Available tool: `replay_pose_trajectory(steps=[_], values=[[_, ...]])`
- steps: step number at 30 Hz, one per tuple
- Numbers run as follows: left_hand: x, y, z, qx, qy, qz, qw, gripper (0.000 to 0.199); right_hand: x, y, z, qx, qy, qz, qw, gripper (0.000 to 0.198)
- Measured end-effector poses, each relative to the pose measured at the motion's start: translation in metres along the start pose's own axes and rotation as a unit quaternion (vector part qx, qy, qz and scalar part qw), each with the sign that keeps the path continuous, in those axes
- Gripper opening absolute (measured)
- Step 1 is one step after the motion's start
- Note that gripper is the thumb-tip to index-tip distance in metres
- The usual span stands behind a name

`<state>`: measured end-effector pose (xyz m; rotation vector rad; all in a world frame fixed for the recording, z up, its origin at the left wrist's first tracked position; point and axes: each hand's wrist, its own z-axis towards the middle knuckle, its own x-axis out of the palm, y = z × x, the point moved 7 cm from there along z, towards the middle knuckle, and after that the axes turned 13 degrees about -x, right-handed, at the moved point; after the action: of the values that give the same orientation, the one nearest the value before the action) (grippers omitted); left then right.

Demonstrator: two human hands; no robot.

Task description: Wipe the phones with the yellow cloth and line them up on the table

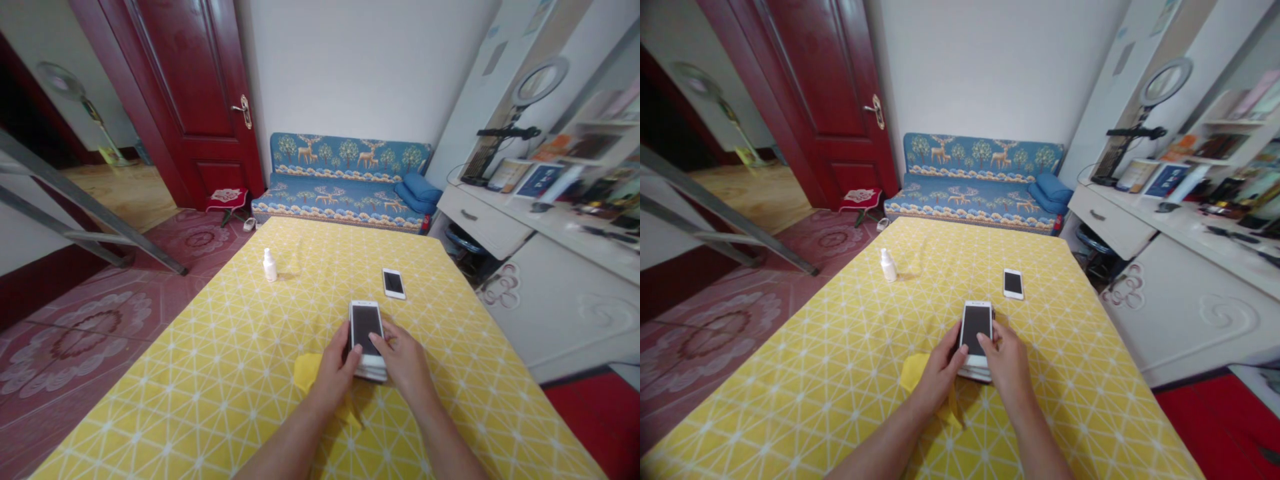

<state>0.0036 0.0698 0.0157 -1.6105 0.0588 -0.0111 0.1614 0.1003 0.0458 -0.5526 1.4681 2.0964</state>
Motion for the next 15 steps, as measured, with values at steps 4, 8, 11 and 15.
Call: replay_pose_trajectory(steps=[4,8,11,15], values=[[0.001,-0.006,-0.001,0.013,0.008,-0.014,1.000,0.053,-0.013,-0.007,0.019,-0.050,0.010,-0.109,0.993,0.031],[0.002,-0.008,-0.002,0.016,0.010,-0.023,1.000,0.054,-0.022,-0.035,0.064,0.019,0.052,-0.238,0.970,0.034],[0.002,-0.005,-0.001,0.011,0.011,-0.027,1.000,0.054,-0.023,-0.056,0.100,0.086,0.082,-0.307,0.944,0.048],[0.001,0.000,-0.001,0.007,0.009,-0.026,1.000,0.055,-0.018,-0.075,0.136,0.133,0.090,-0.336,0.928,0.065]])
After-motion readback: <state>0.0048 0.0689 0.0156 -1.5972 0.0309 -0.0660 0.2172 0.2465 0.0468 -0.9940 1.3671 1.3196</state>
